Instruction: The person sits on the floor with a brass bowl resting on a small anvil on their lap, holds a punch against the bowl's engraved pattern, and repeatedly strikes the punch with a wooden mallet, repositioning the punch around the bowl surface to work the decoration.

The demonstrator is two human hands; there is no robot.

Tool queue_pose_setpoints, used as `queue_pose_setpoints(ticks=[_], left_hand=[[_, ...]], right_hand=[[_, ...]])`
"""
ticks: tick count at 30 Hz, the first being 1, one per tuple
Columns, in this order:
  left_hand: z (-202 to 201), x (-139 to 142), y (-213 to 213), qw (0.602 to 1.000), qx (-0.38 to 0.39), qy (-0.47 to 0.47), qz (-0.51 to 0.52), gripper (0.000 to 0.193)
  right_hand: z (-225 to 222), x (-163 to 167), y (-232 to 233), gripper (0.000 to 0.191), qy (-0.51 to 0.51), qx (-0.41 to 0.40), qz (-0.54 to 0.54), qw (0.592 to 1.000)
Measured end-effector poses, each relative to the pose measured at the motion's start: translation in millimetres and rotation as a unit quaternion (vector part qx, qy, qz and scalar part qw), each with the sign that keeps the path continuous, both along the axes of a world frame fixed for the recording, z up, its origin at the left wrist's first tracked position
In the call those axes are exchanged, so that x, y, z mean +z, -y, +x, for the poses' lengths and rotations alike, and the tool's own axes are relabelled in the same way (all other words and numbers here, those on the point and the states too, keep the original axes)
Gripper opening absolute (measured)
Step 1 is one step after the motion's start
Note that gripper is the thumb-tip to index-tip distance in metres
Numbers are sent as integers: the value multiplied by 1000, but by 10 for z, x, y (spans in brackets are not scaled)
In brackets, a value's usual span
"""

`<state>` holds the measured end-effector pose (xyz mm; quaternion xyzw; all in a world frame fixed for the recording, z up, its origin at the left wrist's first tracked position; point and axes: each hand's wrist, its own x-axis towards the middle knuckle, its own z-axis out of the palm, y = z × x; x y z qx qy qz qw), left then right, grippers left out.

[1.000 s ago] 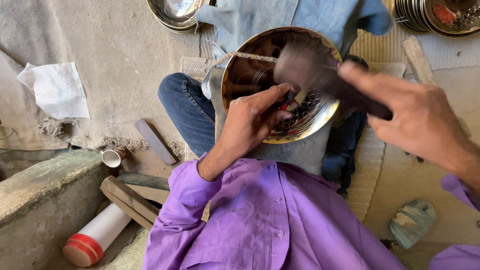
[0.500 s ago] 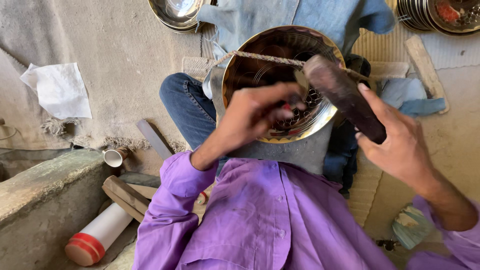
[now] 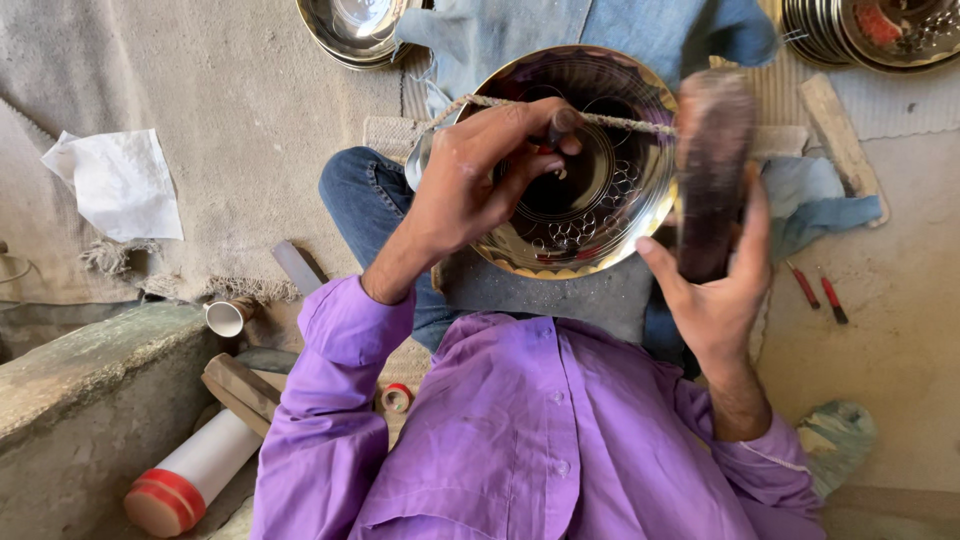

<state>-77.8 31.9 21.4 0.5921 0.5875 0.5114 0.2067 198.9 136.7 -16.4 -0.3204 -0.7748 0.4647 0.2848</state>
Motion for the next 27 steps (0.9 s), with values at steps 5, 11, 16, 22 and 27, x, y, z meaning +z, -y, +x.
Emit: queue_pose_setpoints(ticks=[5, 11, 16, 22, 27], left_hand=[[129, -138, 49, 995, 58, 82, 1, 38], [560, -307, 181, 958, 164, 234, 21, 38], [767, -326, 226, 944, 220, 244, 19, 37], [681, -238, 156, 957, 203, 199, -48, 43], [651, -154, 171, 955, 176, 210, -114, 50]], right_hand=[[-44, -10, -56, 89, 47, 8, 112, 993], [-162, -31, -489, 80, -58, 70, -5, 996], [-196, -145, -756, 75, -42, 88, -6, 995], [84, -534, -542, 69, -136, 40, -81, 987], [336, -805, -238, 73, -94, -36, -59, 993]])
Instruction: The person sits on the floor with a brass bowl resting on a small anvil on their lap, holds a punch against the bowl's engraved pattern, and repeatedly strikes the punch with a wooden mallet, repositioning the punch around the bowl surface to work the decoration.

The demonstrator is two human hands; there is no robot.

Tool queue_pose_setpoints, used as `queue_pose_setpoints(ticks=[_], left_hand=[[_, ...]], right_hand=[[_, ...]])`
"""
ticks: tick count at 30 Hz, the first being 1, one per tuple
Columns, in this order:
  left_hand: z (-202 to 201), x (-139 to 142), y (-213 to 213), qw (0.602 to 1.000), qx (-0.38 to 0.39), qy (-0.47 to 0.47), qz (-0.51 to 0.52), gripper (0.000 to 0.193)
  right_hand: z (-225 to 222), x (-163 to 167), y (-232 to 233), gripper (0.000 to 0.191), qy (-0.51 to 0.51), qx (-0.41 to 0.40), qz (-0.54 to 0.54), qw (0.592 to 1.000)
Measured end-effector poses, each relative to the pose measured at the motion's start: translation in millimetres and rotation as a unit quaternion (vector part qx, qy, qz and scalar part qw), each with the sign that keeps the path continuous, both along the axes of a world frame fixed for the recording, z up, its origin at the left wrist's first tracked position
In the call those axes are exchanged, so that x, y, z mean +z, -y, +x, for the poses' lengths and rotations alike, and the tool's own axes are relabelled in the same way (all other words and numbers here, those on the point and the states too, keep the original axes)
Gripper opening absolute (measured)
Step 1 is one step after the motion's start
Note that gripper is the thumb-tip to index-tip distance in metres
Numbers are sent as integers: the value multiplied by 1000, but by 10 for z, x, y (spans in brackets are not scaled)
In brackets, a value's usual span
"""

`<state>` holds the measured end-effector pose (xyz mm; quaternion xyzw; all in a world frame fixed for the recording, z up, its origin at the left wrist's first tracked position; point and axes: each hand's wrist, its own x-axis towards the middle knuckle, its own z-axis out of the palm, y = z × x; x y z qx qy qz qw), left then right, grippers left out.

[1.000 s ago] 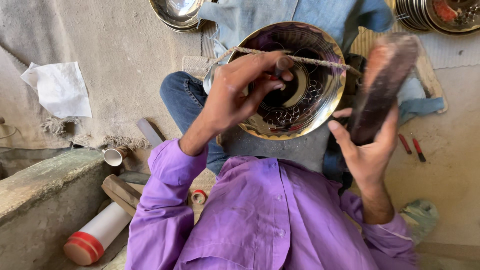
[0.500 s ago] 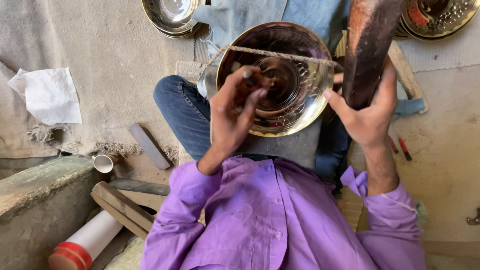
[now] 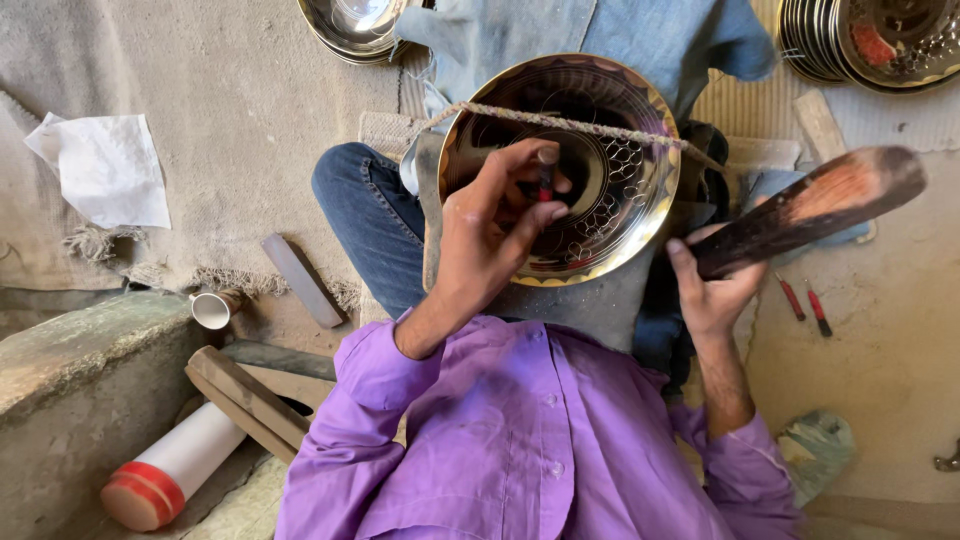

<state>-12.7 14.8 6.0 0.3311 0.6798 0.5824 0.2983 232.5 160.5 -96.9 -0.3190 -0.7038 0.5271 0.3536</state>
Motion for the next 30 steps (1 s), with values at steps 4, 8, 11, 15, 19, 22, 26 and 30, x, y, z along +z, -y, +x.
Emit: queue_pose_setpoints(ticks=[4, 8, 11, 15, 19, 22, 26, 30], left_hand=[[-18, 24, -3, 997, -25, -68, 22, 49], [-34, 46, -14, 995, -39, -95, 10, 49], [-36, 66, -22, 994, -36, -98, -23, 49], [-44, 76, -22, 993, -46, -104, 9, 48], [-45, 63, -14, 993, -56, -103, 25, 49], [-50, 49, -2, 990, -56, -122, 31, 51], [-41, 27, -6, 987, -56, -149, 18, 51], [-31, 16, -8, 985, -46, -169, -3, 53]], right_hand=[[205, 57, -12, 61, 61, -1, -95, 994], [268, 336, -190, 55, 83, 40, -48, 995], [234, 589, -336, 64, 89, 81, 18, 993], [113, 854, -583, 87, 109, 135, 98, 980], [38, 1077, -730, 93, 96, 181, 97, 974], [-67, 1232, -772, 96, 66, 196, 68, 976], [-338, 1449, -820, 93, 125, 231, 169, 950], [-585, 1669, -806, 91, 309, 283, 377, 826]])
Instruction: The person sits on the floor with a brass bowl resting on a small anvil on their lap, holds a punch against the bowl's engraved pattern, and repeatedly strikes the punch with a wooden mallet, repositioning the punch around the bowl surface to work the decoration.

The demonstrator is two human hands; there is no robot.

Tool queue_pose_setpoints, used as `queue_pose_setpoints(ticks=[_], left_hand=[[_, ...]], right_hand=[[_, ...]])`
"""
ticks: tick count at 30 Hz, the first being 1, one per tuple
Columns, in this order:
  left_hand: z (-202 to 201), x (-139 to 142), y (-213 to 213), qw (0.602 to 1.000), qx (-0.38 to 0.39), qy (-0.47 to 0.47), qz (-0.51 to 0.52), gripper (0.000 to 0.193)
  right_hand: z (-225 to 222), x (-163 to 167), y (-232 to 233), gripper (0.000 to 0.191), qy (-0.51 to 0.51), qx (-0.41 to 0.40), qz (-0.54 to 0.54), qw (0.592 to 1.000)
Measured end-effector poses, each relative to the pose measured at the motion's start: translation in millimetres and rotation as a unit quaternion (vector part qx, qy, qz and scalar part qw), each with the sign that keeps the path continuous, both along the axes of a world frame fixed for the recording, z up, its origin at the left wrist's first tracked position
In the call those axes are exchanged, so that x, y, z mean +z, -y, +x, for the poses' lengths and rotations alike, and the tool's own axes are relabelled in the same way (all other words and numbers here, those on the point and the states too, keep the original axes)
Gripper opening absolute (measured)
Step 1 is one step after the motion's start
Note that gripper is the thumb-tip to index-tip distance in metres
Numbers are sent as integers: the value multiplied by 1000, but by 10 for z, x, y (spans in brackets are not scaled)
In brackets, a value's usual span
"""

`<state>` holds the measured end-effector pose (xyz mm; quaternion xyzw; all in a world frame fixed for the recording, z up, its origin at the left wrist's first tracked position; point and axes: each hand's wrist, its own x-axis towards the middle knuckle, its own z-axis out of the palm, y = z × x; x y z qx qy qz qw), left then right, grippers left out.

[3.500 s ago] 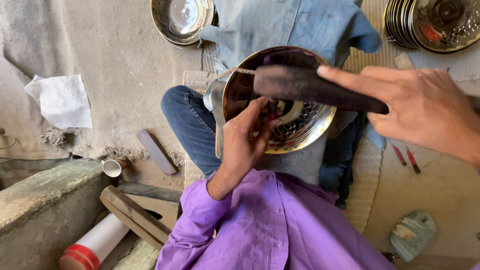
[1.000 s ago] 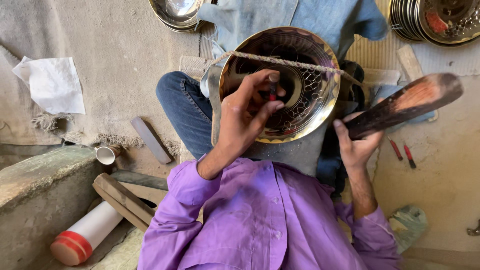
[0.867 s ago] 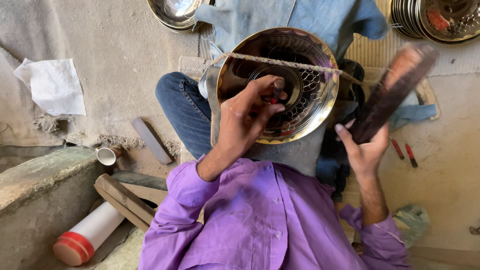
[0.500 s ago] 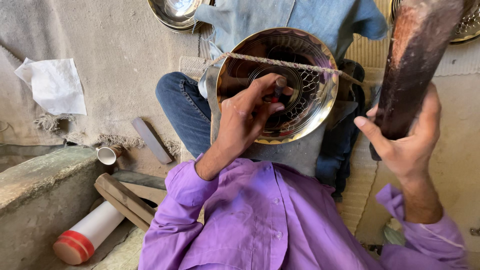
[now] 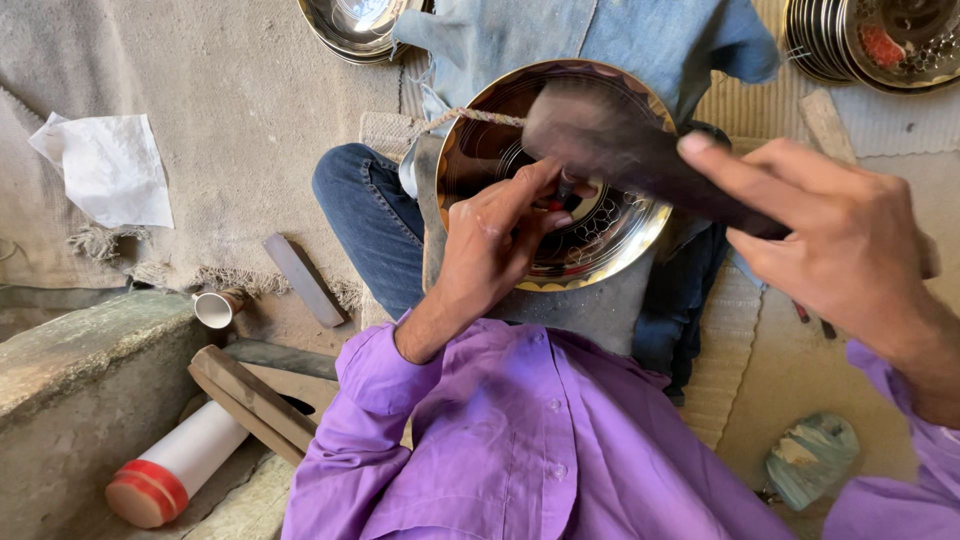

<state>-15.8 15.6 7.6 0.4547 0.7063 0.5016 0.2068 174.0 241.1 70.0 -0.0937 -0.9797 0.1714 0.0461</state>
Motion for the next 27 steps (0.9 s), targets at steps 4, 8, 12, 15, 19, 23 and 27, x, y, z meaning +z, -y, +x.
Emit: queue_pose_setpoints(ticks=[4, 8, 12, 15, 19, 23, 27], left_hand=[[44, 24, 20, 1000, 8, 12, 22, 51], [149, 51, 12, 996, 60, 53, 25, 47], [273, 48, 26, 991, 127, 45, 25, 43], [320, 18, 33, 987, 158, 24, -3, 44], [376, -26, 34, 982, 186, 13, 8, 44], [410, -67, 38, 980, 196, 27, 23, 41], [408, -87, 54, 979, 203, 16, -6, 36]], right_hand=[[-198, 118, 18, 89, -41, -27, -86, 995], [-299, 268, -53, 89, 64, 33, 44, 996], [-387, 394, -133, 92, 136, 69, 75, 985], [-439, 443, -142, 93, 129, 72, 62, 987], [-495, 483, -135, 96, 181, 80, 100, 975], [-537, 516, -114, 94, 145, 66, 60, 985], [-545, 553, -106, 93, 216, 93, 155, 959]])
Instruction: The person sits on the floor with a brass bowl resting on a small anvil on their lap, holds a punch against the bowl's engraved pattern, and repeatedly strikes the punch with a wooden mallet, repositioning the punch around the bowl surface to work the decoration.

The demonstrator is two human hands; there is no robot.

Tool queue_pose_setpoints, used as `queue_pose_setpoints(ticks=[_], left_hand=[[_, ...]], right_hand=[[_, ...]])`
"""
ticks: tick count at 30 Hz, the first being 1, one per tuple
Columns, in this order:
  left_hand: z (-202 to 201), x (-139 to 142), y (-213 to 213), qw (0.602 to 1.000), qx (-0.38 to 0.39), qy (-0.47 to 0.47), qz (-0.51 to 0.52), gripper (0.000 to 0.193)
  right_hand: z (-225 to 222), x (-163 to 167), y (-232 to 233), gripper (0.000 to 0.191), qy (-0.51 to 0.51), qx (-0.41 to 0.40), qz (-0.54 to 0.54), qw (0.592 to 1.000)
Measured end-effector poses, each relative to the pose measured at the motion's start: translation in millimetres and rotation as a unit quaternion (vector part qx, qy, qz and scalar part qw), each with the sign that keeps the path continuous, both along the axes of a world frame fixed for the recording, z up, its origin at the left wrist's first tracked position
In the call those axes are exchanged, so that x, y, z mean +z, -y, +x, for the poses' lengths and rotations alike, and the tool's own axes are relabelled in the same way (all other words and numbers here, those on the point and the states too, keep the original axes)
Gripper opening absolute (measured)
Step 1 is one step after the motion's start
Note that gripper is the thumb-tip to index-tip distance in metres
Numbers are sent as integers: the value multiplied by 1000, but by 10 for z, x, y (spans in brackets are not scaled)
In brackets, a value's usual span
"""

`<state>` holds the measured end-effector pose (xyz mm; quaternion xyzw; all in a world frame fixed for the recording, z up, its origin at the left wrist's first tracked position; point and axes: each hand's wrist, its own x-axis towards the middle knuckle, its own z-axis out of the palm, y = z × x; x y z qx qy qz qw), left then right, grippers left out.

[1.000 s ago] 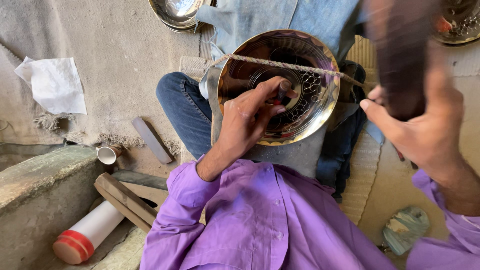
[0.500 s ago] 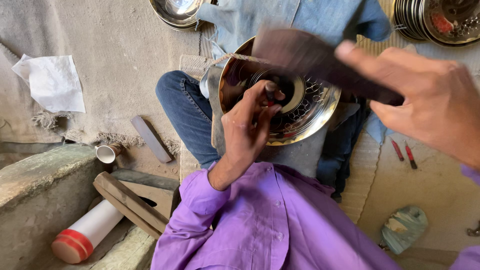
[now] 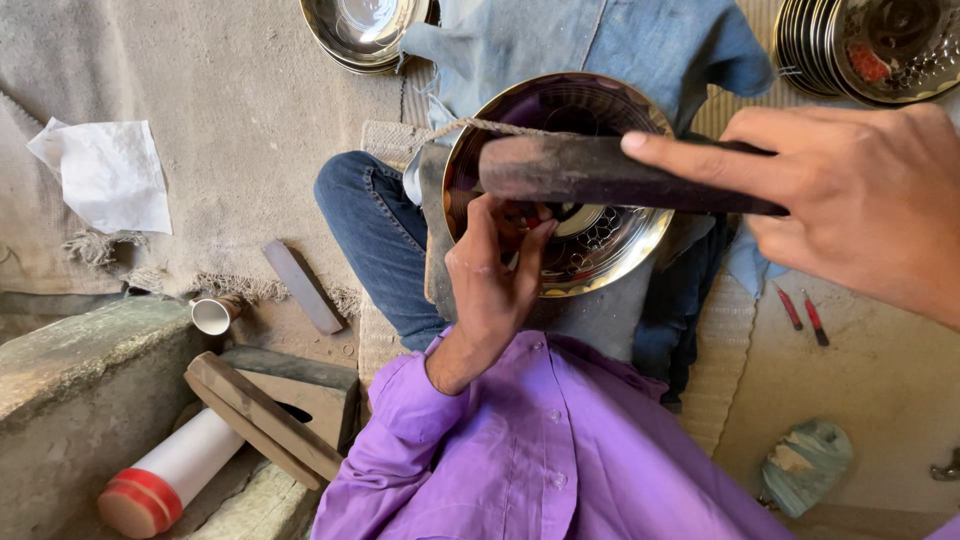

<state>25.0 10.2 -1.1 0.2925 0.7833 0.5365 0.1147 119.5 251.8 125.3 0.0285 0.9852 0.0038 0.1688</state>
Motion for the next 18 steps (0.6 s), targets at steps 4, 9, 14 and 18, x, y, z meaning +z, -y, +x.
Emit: queue_pose_setpoints(ticks=[4, 9, 14, 18], left_hand=[[4, 8, -6, 1000, -1, 16, 13, 36], [-5, 30, -14, 1000, -7, 15, 20, 39], [-119, 41, -36, 997, -42, 56, 40, 39], [-306, 61, -43, 986, -146, 75, 39, 37]], right_hand=[[26, -7, -7, 94, -93, -15, -91, 991], [76, -36, -54, 91, -58, -1, -59, 997], [125, -61, -41, 95, 10, -10, -9, 1000], [198, -88, 27, 86, -137, -84, -123, 979]])
